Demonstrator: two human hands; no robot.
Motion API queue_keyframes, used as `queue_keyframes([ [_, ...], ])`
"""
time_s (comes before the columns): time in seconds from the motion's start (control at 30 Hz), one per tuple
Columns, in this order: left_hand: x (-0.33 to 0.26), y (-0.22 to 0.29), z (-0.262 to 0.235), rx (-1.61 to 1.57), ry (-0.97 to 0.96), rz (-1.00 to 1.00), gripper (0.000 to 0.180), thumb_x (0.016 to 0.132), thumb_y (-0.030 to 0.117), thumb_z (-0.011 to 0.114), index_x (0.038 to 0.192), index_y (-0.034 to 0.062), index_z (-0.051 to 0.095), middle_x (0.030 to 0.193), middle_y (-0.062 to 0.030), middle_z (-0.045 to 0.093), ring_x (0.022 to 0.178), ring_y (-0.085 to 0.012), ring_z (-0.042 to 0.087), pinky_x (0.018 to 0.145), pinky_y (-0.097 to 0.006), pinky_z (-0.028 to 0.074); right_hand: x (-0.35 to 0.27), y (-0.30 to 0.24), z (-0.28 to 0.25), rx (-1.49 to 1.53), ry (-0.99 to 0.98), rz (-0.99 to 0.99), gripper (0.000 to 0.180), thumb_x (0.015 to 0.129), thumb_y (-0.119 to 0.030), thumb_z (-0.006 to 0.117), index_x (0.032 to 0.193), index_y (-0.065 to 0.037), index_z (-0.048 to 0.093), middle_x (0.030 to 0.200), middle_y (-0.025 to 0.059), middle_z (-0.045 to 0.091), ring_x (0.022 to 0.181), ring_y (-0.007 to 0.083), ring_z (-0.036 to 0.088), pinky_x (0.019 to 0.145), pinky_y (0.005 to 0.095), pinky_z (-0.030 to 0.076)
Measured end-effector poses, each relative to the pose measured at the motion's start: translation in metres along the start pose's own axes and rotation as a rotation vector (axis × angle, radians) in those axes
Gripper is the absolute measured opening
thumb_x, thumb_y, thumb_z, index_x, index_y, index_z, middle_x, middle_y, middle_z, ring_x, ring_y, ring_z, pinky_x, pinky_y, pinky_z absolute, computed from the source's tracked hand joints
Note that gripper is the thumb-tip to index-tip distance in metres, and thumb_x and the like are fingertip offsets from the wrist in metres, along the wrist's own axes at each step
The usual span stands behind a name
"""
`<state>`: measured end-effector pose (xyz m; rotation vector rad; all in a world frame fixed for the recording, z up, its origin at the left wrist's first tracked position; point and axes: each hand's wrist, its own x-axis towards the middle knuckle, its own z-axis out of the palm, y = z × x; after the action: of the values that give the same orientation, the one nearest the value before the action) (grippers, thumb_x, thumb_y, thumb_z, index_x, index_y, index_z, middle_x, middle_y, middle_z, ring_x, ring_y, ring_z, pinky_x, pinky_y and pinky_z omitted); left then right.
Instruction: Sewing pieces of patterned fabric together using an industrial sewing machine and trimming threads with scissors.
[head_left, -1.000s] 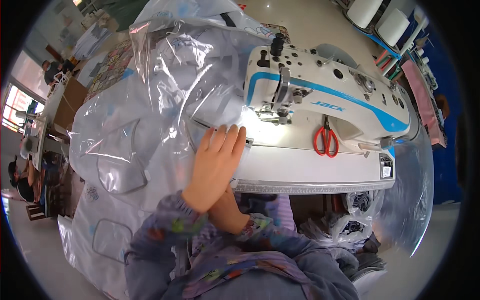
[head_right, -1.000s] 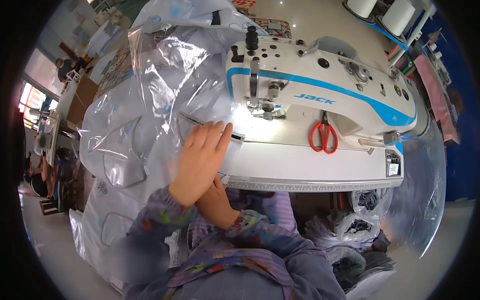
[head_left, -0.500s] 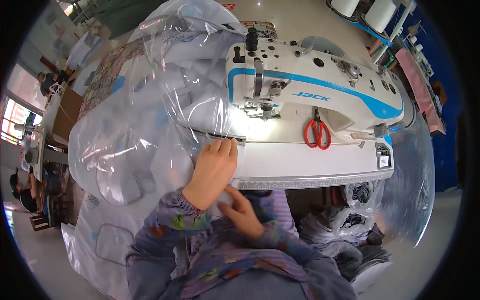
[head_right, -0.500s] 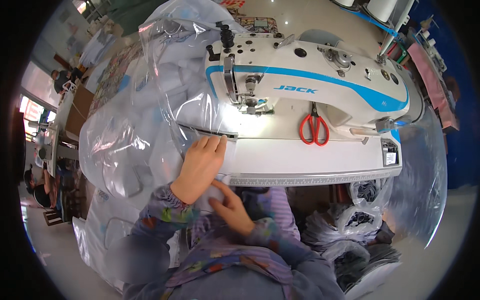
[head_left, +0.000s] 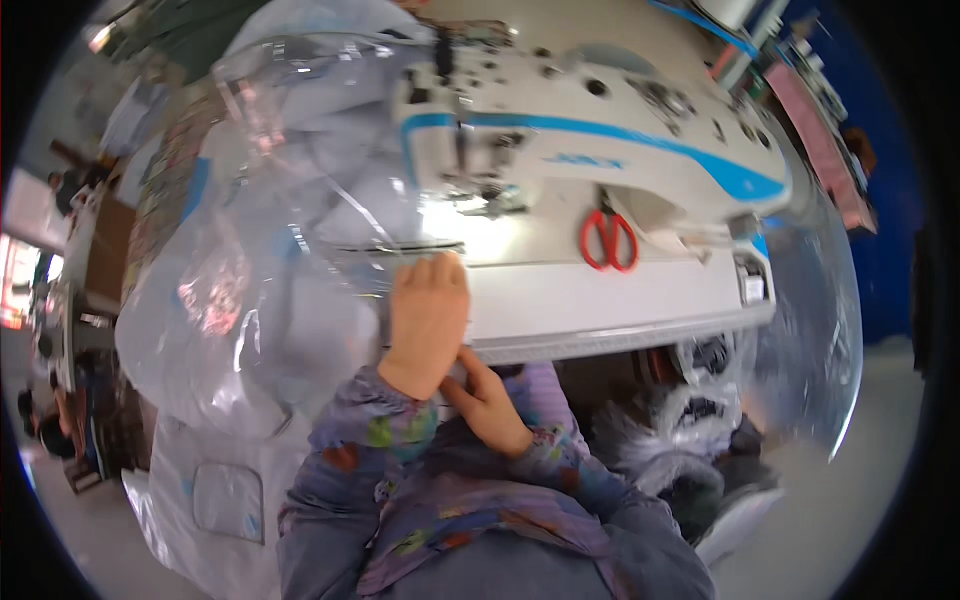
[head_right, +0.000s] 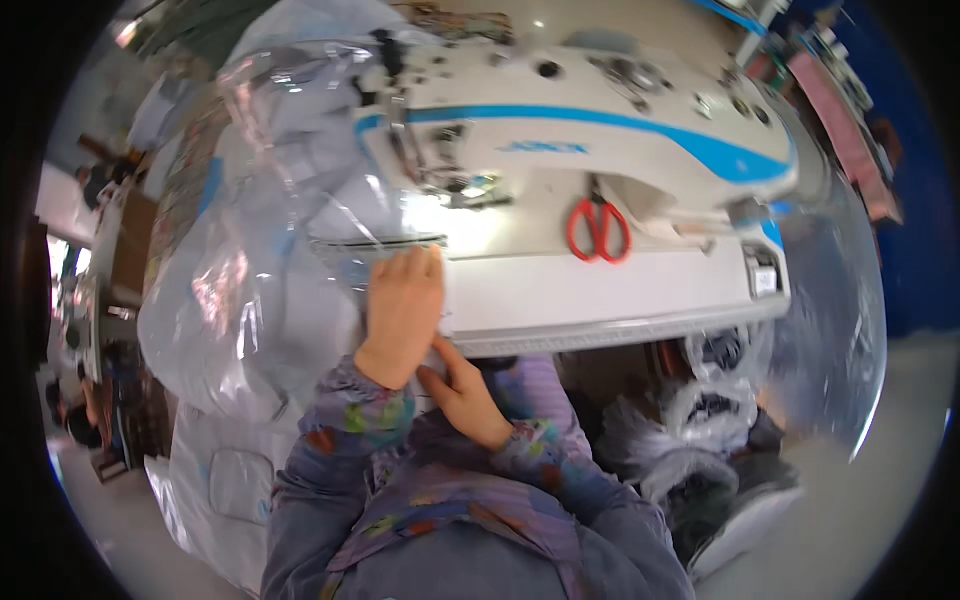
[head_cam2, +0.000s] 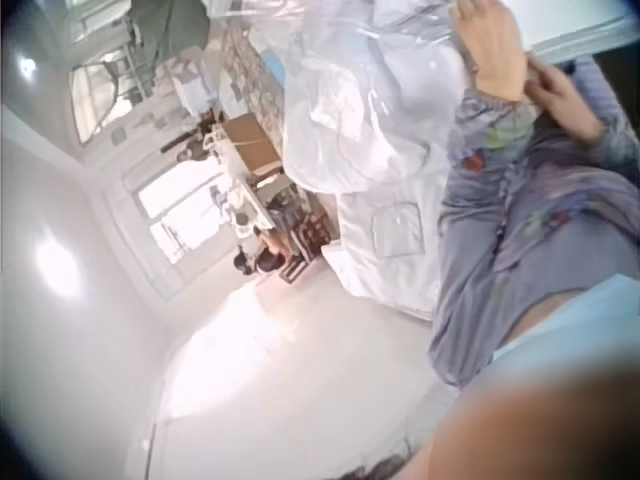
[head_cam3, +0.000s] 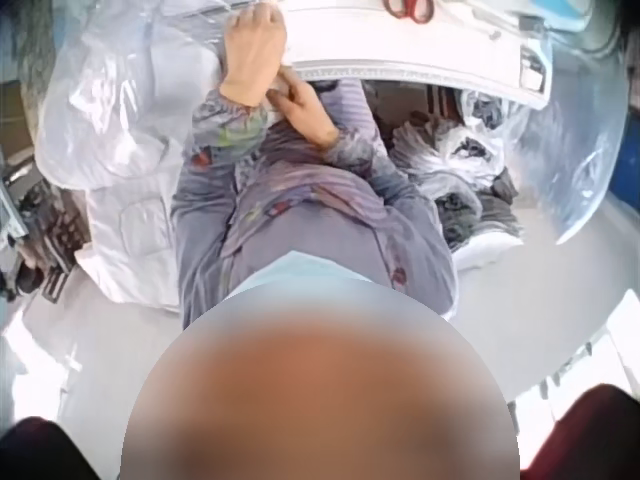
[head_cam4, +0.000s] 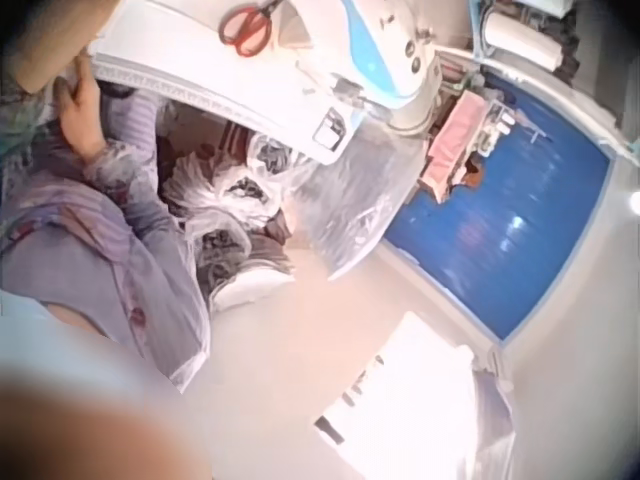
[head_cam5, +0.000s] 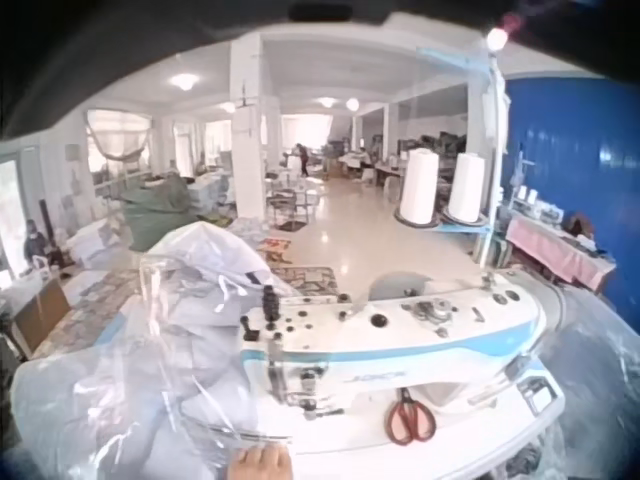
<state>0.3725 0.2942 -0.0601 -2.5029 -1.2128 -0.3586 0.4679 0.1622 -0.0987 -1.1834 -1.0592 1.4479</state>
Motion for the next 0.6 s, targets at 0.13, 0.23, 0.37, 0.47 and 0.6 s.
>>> queue_keyframes([
  [0.13, -0.004, -0.013, 0.002, -0.025, -0.029, 0.02, 0.042, 0.088, 0.012, 0.064, 0.129, 0.0086, 0.068, 0.106, -0.0094, 0.065, 0.101, -0.0283, 0.066, 0.088, -0.04, 0.054, -0.03, 0.014, -0.023, -0.207, 0.068, -0.204, 0.063, 0.101, -0.008, 0.071, 0.159, -0.006, 0.047, 0.104, 0.0139, 0.07, 0.081, 0.02, 0.064, 0.078, 0.034, 0.055],
  [0.23, -0.008, -0.027, 0.012, -0.16, -0.026, 0.014, 0.046, 0.097, 0.007, 0.063, 0.143, 0.0079, 0.064, 0.119, -0.0136, 0.065, 0.108, -0.0325, 0.066, 0.092, -0.044, 0.053, -0.085, 0.08, -0.086, -0.31, 0.366, -0.126, 0.029, 0.101, -0.015, 0.074, 0.126, -0.001, 0.07, 0.099, 0.0112, 0.075, 0.092, 0.0174, 0.073, 0.083, 0.0321, 0.058],
  [0.37, -0.014, -0.038, 0.021, -0.367, 0.033, -0.043, 0.037, 0.108, 0.013, 0.059, 0.144, 0.0054, 0.064, 0.134, -0.0154, 0.062, 0.117, -0.0339, 0.064, 0.097, -0.044, 0.052, -0.198, 0.225, -0.234, 0.154, 1.301, 0.31, 0.019, 0.1, -0.022, 0.076, 0.097, -0.004, 0.07, 0.078, 0.0034, 0.068, 0.065, 0.0126, 0.063, 0.056, 0.0284, 0.051],
  [0.47, -0.013, -0.037, 0.014, -0.364, 0.023, -0.036, 0.037, 0.108, 0.015, 0.059, 0.144, 0.0039, 0.064, 0.14, -0.0158, 0.06, 0.119, -0.0337, 0.063, 0.099, -0.043, 0.052, -0.296, 0.32, -0.314, 0.195, 1.87, 0.44, 0.028, 0.099, -0.025, 0.076, 0.101, 0.002, 0.068, 0.074, 0.0087, 0.067, 0.056, 0.0158, 0.06, 0.047, 0.0315, 0.049],
  [0.6, -0.01, -0.026, -0.007, -0.408, -0.047, -0.057, 0.038, 0.109, 0.017, 0.059, 0.144, 0.0042, 0.064, 0.143, -0.0185, 0.058, 0.131, -0.0367, 0.058, 0.107, -0.045, 0.048, -0.346, 0.374, -0.369, 0.236, 1.918, 0.437, 0.036, 0.097, -0.029, 0.079, 0.102, 0.005, 0.068, 0.071, 0.0103, 0.067, 0.056, 0.0179, 0.063, 0.05, 0.0339, 0.051],
])
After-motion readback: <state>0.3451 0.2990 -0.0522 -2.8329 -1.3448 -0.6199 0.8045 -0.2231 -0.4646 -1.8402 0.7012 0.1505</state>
